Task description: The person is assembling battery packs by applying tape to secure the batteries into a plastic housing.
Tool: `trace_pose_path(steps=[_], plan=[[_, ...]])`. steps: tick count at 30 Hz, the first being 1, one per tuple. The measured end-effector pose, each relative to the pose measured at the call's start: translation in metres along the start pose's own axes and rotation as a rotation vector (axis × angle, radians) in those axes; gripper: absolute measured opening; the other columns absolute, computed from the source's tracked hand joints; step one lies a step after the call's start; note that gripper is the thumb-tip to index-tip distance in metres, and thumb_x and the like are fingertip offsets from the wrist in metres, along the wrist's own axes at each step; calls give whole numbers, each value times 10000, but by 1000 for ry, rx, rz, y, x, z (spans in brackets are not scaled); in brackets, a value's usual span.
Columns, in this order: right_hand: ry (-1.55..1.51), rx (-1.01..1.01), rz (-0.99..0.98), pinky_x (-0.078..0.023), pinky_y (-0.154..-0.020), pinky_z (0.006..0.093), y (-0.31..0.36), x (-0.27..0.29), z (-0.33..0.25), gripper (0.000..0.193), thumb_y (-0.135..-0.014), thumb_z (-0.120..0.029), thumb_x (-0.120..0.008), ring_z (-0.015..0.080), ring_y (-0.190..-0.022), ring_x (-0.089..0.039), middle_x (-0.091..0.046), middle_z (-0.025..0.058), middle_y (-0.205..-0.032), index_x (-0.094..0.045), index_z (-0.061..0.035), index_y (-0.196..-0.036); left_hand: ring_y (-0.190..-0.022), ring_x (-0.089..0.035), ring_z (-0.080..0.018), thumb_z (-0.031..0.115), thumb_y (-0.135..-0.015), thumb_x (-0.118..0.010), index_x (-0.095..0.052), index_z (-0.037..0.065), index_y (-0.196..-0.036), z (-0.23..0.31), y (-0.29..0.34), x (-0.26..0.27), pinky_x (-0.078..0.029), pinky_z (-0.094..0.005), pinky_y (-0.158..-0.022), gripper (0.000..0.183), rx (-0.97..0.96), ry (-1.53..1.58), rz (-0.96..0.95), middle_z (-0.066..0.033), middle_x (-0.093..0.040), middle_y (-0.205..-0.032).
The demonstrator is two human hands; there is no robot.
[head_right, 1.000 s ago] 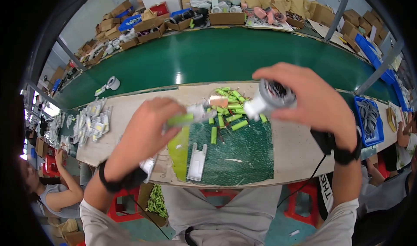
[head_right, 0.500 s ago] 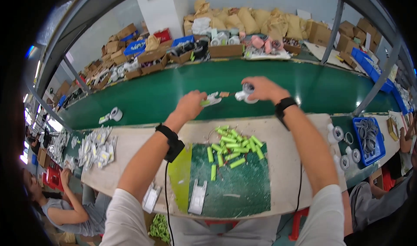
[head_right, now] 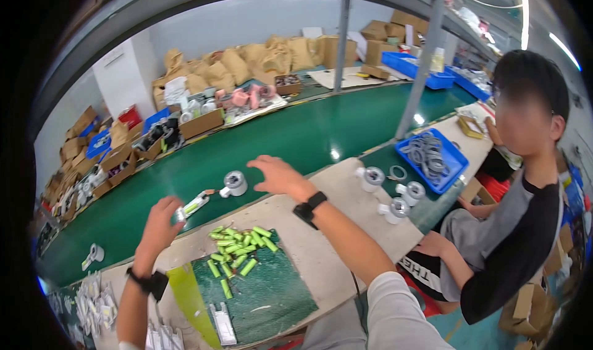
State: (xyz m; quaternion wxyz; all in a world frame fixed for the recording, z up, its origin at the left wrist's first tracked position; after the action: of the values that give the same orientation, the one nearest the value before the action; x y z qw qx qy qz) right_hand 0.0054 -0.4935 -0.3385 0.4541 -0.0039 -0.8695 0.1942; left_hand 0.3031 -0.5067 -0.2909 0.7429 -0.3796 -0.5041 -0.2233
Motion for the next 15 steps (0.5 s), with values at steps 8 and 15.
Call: trace_pose_path(steps=[8, 15], plan=[[554, -868, -258, -490, -937, 411, 174, 125, 190, 793, -588, -165, -782, 374, -1142, -579, -590, 182, -1264, -527, -189, -1339, -1110, -561, -345, 200, -755, -748, -596, 36, -1121, 191, 145, 70, -448, -427, -932, 429, -328, 318, -271, -152, -586, -1187], [26, 89, -17, -479, -911, 410, 112, 63, -99, 651, -692, -81, -726, 353, -1027, -592, -611, 143, -1148, -521, -115, -1309, -858, -607, -283, 202, -910, -643, -581, 5, -1048, 218, 194, 27, -491, -370, -745, 248, 43, 821, 18, -145, -613, -939]])
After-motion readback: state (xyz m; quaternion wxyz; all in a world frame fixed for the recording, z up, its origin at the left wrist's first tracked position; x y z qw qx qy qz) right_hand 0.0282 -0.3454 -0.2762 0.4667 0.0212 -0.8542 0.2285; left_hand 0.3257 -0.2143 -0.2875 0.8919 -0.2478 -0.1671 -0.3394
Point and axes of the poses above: each hand's wrist, its own y-axis away from the middle knuckle, its own x-axis out of the back of the hand, z = x × y, the point moved 8 cm from there along -y, towards the middle knuckle
